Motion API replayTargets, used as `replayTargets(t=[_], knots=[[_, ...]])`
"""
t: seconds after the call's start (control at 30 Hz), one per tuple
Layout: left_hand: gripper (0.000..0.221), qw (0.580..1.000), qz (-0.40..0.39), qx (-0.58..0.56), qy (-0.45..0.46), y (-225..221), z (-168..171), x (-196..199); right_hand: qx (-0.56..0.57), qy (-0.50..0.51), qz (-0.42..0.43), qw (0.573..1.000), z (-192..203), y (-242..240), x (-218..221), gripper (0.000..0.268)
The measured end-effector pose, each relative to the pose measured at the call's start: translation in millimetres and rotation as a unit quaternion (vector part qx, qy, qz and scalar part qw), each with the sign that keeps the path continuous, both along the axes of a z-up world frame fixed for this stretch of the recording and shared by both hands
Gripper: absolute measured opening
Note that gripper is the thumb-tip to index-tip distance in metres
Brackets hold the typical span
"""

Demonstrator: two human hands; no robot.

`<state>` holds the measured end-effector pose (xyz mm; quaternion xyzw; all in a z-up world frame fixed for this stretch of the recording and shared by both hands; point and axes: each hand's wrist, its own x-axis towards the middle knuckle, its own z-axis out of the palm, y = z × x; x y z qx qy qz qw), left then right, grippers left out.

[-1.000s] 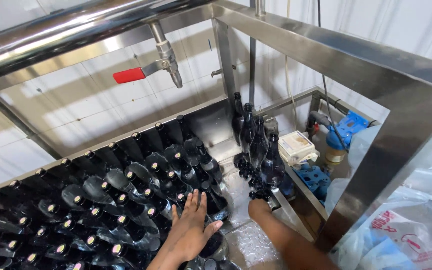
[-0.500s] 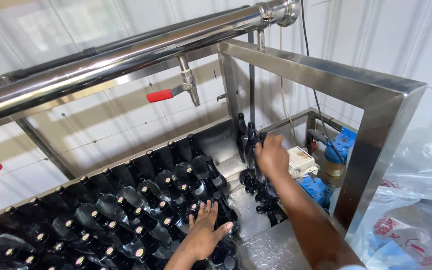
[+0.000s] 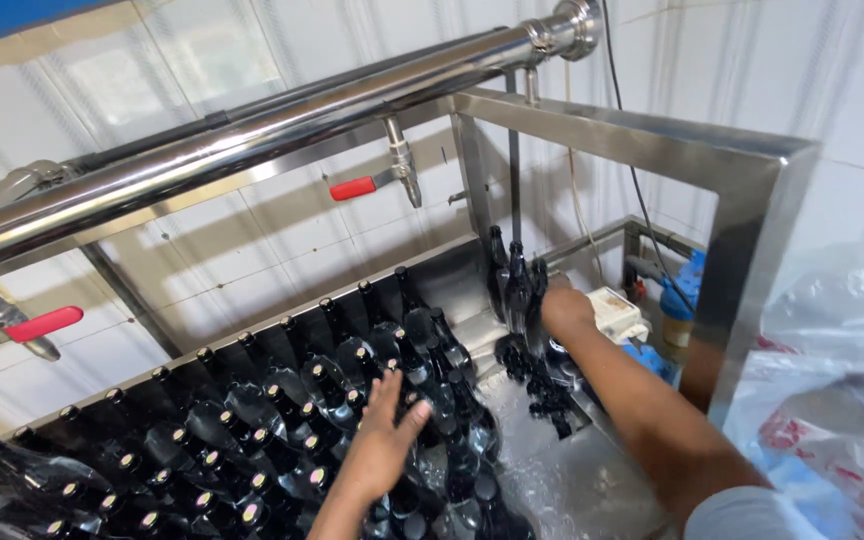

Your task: The person fills dark glass bottles with a clear liquid using a manual spigot attached to a stainless steel frame. They hold each bottle under the nozzle, operate the red lever to dispense the liquid, and then place the filled bottles onto a metal tray alongside others.

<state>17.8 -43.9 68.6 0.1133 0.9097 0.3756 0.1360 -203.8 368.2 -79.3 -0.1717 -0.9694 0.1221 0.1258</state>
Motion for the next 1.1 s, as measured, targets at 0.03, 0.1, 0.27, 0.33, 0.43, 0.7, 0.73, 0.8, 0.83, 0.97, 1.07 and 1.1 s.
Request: replayTargets(t=[0.03,0.1,0.27,0.33,0.43,0.7,0.73,0.8,0.83,0.97,1.07,1.1], knots=[[0.092,0.999,0.033,0.014,0.015,-1.7,3.3,1.7,-0.061,-0.039,-0.001,0.997,5.4,-9.9,14.3,0.044],[0.087,0.995,0.084,0.048,0.021,-14.5,-3.7,-11.9,-0.029,-0.022,0.045,0.998,26.7,-36.7,42.9,0.035],[0.071,0.937,0.24,0.25,-0.04,-18.0,-2.6,-46.2,0.155,0.22,0.172,0.948,151.2,-85.9,143.3,0.036],[0.094,0.898,0.214,0.38,-0.056,-15.9,-7.2,-61.7,-0.056,0.323,0.197,0.924,220.3,-95.9,203.9,0.036],[0.107,0.863,0.122,0.461,-0.169,3.8,57.0,-18.9,-0.125,0.479,0.341,0.799,219.9,-77.6,209.4,0.024],[0.054,0.925,0.169,0.288,0.182,-42.3,11.3,-23.2,-0.618,0.083,0.106,0.774,118.7,-99.5,170.3,0.034],[0.049,0.925,0.192,0.281,0.171,-47.4,6.9,-28.8,-0.646,0.087,0.114,0.75,111.0,-100.9,164.6,0.038],[0.05,0.887,0.244,0.389,0.052,-48.6,-1.6,-31.1,-0.509,0.242,0.197,0.802,115.3,-111.9,176.9,0.047],[0.054,0.825,0.283,0.484,-0.065,-49.3,-3.5,-35.0,-0.348,0.389,0.268,0.81,118.3,-117.5,181.2,0.058],[0.072,0.795,0.259,0.517,-0.186,-60.2,-9.6,-14.2,-0.21,0.51,0.423,0.719,143.3,-128.2,211.1,0.057],[0.067,0.792,0.265,0.538,-0.111,-57.2,-0.7,0.1,-0.148,0.531,0.496,0.671,142.1,-120.8,192.0,0.043],[0.049,0.833,0.258,0.489,0.025,-53.8,2.9,4.2,-0.347,0.349,0.359,0.793,135.6,-120.0,180.2,0.038]])
